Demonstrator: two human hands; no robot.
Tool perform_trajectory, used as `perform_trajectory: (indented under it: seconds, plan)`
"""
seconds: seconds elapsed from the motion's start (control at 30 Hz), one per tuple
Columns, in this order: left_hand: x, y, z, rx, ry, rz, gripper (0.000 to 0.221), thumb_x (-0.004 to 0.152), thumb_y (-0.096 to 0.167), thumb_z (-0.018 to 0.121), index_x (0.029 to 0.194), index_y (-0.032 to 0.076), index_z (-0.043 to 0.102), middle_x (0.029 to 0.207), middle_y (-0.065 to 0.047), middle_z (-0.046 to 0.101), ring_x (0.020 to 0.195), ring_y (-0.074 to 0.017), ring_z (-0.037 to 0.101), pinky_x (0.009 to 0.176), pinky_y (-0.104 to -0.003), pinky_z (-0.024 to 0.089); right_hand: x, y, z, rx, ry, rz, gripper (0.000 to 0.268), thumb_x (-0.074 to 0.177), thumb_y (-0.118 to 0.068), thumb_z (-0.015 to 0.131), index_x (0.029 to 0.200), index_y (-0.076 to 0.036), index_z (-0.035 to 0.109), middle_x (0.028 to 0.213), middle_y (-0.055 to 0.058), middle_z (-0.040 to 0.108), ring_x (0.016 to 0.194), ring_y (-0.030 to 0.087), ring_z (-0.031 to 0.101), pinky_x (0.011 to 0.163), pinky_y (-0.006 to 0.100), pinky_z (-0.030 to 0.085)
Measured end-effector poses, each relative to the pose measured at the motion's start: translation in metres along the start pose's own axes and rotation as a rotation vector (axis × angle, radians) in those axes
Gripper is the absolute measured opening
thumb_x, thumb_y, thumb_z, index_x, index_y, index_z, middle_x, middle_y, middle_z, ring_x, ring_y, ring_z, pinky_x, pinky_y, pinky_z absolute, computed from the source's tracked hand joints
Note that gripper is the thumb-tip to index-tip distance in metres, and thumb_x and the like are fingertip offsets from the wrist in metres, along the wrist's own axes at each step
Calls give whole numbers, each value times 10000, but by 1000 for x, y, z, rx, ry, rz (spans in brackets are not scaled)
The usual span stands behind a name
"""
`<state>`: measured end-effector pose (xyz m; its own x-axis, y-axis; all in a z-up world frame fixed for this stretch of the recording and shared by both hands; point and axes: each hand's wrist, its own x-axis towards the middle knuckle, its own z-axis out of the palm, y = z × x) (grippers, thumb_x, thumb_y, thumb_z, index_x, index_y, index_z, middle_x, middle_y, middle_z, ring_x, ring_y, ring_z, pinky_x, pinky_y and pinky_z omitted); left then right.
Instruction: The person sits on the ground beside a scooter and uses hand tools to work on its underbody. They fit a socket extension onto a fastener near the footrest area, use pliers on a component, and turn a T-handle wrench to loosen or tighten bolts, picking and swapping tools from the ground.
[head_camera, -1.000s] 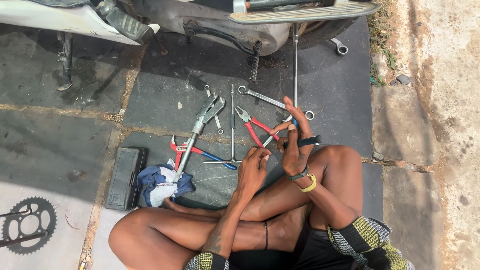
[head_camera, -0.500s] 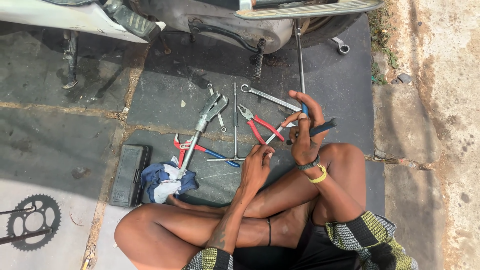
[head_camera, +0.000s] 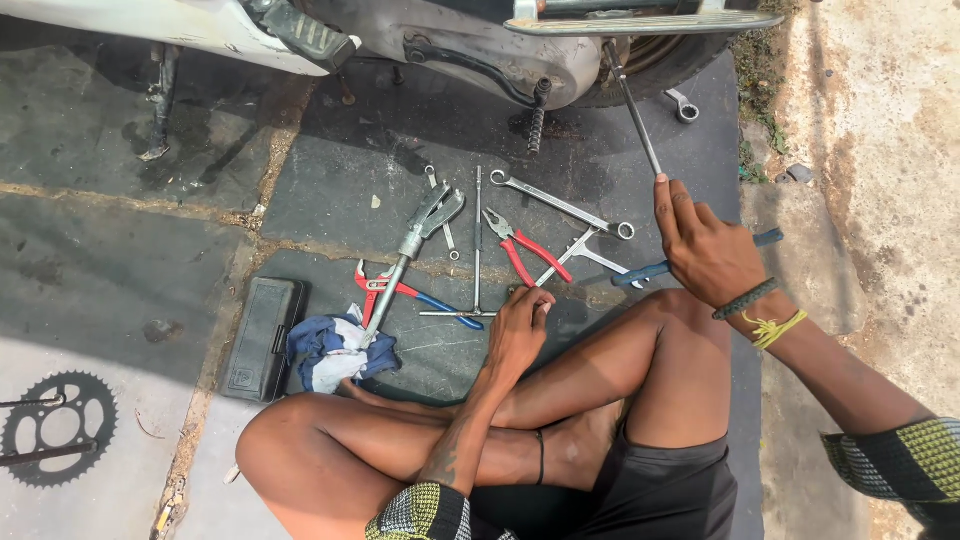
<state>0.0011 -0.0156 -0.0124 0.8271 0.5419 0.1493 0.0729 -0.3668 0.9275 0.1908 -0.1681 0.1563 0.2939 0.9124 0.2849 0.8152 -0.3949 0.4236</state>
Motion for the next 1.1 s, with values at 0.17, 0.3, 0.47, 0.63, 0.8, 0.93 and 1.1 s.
perform_trajectory:
  seconds: [0.17, 0.3, 0.47, 0.63, 0.8, 0.93, 1.1]
  plan:
    - [-1, 2, 3, 60, -66, -46, 100, 933, 55, 642, 1025, 73, 677, 1011, -110, 685, 857, -342, 690, 741, -451, 519, 18, 27, -54, 102, -45, 8, 598, 891, -117, 611, 1460, 39, 517, 1265, 137, 702, 840, 250, 702, 511, 379, 555]
    - [-1, -3, 4, 71, -80, -63, 99, 930, 60, 644, 1023, 75, 676, 1008, -111, 681, 842, -342, 691, 733, -454, 516, 28, -2, -54, 452, 77, 171, 495, 945, -59, 590, 1433, 16, 562, 1123, 96, 742, 752, 281, 685, 624, 404, 560]
    - [-3, 5, -5, 86, -76, -63, 98, 923, 53, 643, 1015, 79, 667, 987, -111, 677, 809, -340, 684, 709, -457, 513, 47, -71, -24, 1347, 396, 811, 327, 1071, -99, 504, 1349, 61, 568, 1108, 122, 779, 569, 144, 639, 515, 245, 500]
    - [-4, 1, -11, 67, -50, 2, 116, 938, 42, 630, 1044, 79, 658, 961, -122, 662, 847, -346, 682, 721, -454, 524, 66, -99, -8, 2222, 651, 1170, 328, 1035, -144, 467, 1313, 16, 537, 1085, 85, 716, 569, 86, 540, 430, 200, 362]
    - [0, -3, -9, 16, 11, 33, 107, 937, 38, 633, 1031, 81, 659, 978, -123, 671, 857, -352, 682, 708, -456, 522, 43, -73, 26, 2897, 711, 1104, 245, 1086, -128, 481, 1262, 35, 534, 1055, 54, 636, 669, 85, 468, 481, 212, 343]
    - [0, -11, 3, 32, -24, 17, 93, 934, 52, 645, 1019, 86, 661, 976, -126, 669, 842, -348, 681, 711, -457, 517, 32, -46, 12, 2528, 510, 1022, 289, 1082, -131, 489, 1284, 54, 580, 957, 34, 615, 601, 50, 428, 458, 196, 325]
    - [0, -15, 9, -2, -28, 49, 81, 916, 43, 643, 988, 79, 648, 998, -126, 674, 885, -345, 692, 728, -454, 529, 33, -36, -20, 1384, 249, 813, 396, 1084, -208, 514, 1386, 41, 577, 903, 57, 669, 559, 134, 473, 501, 281, 388]
